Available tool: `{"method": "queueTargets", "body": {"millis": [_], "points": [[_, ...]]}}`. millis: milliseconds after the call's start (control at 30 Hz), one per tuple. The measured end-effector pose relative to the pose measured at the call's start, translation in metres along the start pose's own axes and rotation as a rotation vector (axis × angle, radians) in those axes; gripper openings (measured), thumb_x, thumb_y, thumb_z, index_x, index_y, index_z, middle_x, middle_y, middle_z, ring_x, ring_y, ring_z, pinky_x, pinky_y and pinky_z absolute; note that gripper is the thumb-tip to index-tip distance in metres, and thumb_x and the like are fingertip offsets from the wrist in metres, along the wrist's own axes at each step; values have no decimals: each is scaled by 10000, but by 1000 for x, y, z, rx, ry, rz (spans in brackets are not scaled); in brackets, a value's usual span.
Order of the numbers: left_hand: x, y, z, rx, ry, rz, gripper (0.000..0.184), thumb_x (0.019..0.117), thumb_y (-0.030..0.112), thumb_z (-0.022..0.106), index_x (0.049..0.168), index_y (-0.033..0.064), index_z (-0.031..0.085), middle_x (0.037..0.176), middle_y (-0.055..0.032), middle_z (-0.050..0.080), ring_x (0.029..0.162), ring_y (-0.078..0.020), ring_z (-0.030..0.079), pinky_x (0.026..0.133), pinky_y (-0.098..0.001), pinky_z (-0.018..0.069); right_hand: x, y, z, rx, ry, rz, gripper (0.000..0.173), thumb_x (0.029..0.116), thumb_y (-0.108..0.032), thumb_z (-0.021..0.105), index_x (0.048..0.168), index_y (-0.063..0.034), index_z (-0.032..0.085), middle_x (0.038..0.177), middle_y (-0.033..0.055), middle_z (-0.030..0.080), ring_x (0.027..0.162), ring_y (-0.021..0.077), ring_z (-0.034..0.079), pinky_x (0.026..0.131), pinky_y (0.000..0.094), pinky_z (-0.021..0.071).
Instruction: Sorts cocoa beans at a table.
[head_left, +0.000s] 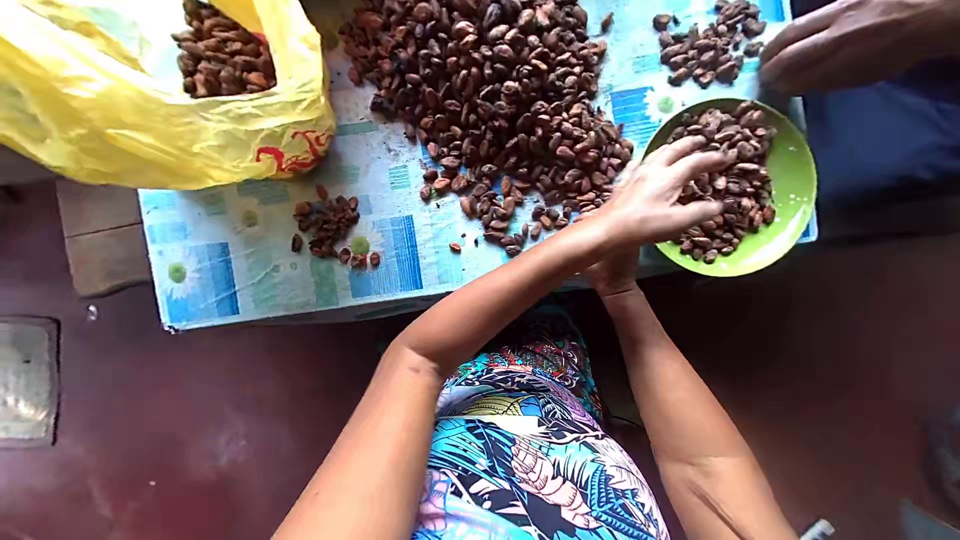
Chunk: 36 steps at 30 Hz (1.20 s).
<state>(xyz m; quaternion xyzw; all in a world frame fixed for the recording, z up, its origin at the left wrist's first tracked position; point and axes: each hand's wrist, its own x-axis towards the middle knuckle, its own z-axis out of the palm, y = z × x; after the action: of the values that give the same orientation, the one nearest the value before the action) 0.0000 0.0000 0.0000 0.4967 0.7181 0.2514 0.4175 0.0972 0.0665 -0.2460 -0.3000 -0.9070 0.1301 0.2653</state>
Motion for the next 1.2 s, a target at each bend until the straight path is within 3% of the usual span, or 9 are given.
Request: {"method": "queueTargets", "body": {"millis": [100,200,267,333,533,733,867,967,1200], "points": [[70,-148,39,-11,413,510,333,886,9,679,1212,-53,708,1432,-289,560,1358,-405,524,1129,-551,405,9,10,7,127,87,-114,207,888,-88,607,952,75,717,974,268,723,904,411,723,747,533,568],[48,-234,4,240,565,310,337,993,101,559,1286,-19,677,1502,-254,518,1442,-412,443,1198,-554,324,13,14,9,204,77,-149,220,923,-37,554,997,33,749,1015,237,733,931,372,727,783,479,579],[30,-269,-9,443,537,164,467,1059,273,451,1442,41,585,1597,-236,418,1515,-458,315,1236,-596,205,13,14,10,193,88,-147,223,920,-36,551,997,29,750,1013,237,733,924,369,727,774,475,578],[24,-286,-4,564,459,165,540,1070,390,397,1514,114,529,1652,-223,330,1533,-480,257,1230,-627,173,11,13,11,184,95,-138,219,918,-37,553,995,21,750,1008,230,731,921,360,726,774,465,579],[8,-283,5,431,475,258,455,1053,455,444,1332,211,707,1618,-234,382,1532,-464,268,1224,-660,141,13,13,11,172,100,-132,220,909,-30,554,995,18,751,1018,226,731,919,358,726,767,467,578],[12,-283,-7,419,538,175,409,1048,222,494,1388,44,635,1548,-225,488,1477,-460,382,1194,-660,237,13,13,11,179,104,-132,216,908,-15,559,991,24,754,999,226,732,929,353,726,794,450,582],[16,-278,-7,442,616,261,271,993,111,571,1183,19,741,1281,-214,684,1292,-442,579,1126,-634,359,13,13,12,176,119,-130,214,897,-16,562,983,21,754,995,221,735,921,349,728,784,447,582],[28,-264,-13,450,667,219,204,981,102,605,1080,5,754,1130,-249,693,1133,-448,633,1020,-604,434,12,12,12,179,127,-129,210,888,-13,565,971,19,756,976,215,735,900,340,729,768,436,582],[67,-232,-13,538,517,-15,293,973,168,617,1216,36,715,1221,-262,644,1177,-455,595,1006,-625,401,12,12,12,175,136,-124,210,884,-11,566,965,14,758,977,205,738,905,333,731,771,431,587]]}}
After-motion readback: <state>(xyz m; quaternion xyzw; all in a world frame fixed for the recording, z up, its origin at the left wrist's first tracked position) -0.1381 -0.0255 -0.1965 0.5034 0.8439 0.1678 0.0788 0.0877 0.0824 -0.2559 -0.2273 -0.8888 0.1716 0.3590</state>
